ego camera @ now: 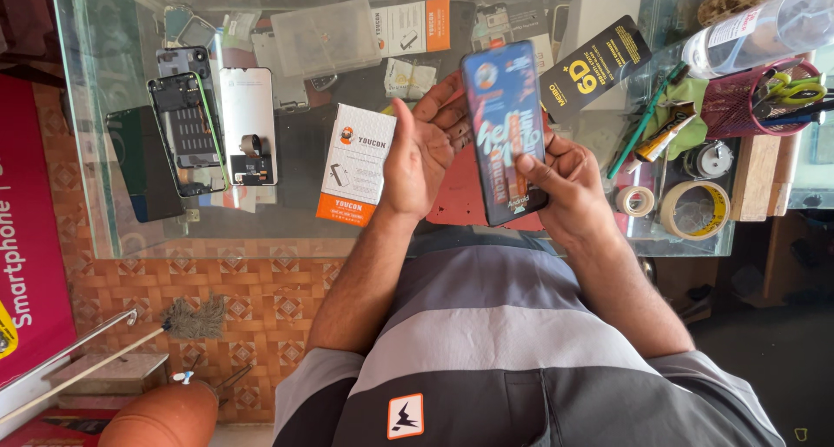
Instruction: The person assembles a smartphone by installing a new battery and connecting the display assembly. They place the battery into the chassis, connect the ribbon cables, and align the screen components. The person works on a glass table with various tools and parts visible.
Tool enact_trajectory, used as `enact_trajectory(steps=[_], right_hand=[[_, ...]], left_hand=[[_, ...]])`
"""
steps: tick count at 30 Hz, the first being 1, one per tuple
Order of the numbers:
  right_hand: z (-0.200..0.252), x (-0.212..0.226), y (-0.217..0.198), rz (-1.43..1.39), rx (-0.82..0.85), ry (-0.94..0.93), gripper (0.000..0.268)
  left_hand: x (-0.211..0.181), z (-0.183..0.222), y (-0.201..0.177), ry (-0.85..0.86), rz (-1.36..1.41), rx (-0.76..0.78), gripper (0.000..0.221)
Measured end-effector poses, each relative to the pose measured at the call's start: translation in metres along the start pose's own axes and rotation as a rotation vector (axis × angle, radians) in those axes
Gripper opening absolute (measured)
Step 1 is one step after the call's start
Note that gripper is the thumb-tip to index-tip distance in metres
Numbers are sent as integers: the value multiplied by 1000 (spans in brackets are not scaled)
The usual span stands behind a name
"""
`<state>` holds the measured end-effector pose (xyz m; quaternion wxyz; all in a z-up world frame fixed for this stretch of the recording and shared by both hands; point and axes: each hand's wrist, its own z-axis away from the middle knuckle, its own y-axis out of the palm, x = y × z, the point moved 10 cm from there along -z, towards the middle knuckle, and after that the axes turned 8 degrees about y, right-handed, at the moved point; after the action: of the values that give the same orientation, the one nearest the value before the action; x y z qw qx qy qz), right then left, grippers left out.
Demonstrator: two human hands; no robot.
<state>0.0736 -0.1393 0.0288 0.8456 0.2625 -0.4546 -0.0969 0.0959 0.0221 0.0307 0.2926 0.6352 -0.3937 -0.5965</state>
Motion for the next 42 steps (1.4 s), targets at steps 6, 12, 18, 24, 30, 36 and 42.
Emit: enact_trajectory(steps=[6,12,18,24,30,36,42], right_hand=[[1,6,1,-163,47,-1,29],[0,15,5,-188,8,-37,26],[0,19,9,-235,29,-86,24],[5,16,16,-285,72,-107,24],[7,23,20,-248,62,-142,26],[14,48,3,237,-127,-355,30],[21,51,24,1458,-280,-797,27]], left_hand=[[-14,33,60,60,-452,231,82],[-22,42,80,92,-647,276,78],[-26,46,80,196,-976,146,62],[-27,46,83,297,-1057,75,48],[-4,47,59,-68,-1061,-49,50],[-15,47,63,202,-1021,300,62],[-50,31,-15,332,-828,11,84]])
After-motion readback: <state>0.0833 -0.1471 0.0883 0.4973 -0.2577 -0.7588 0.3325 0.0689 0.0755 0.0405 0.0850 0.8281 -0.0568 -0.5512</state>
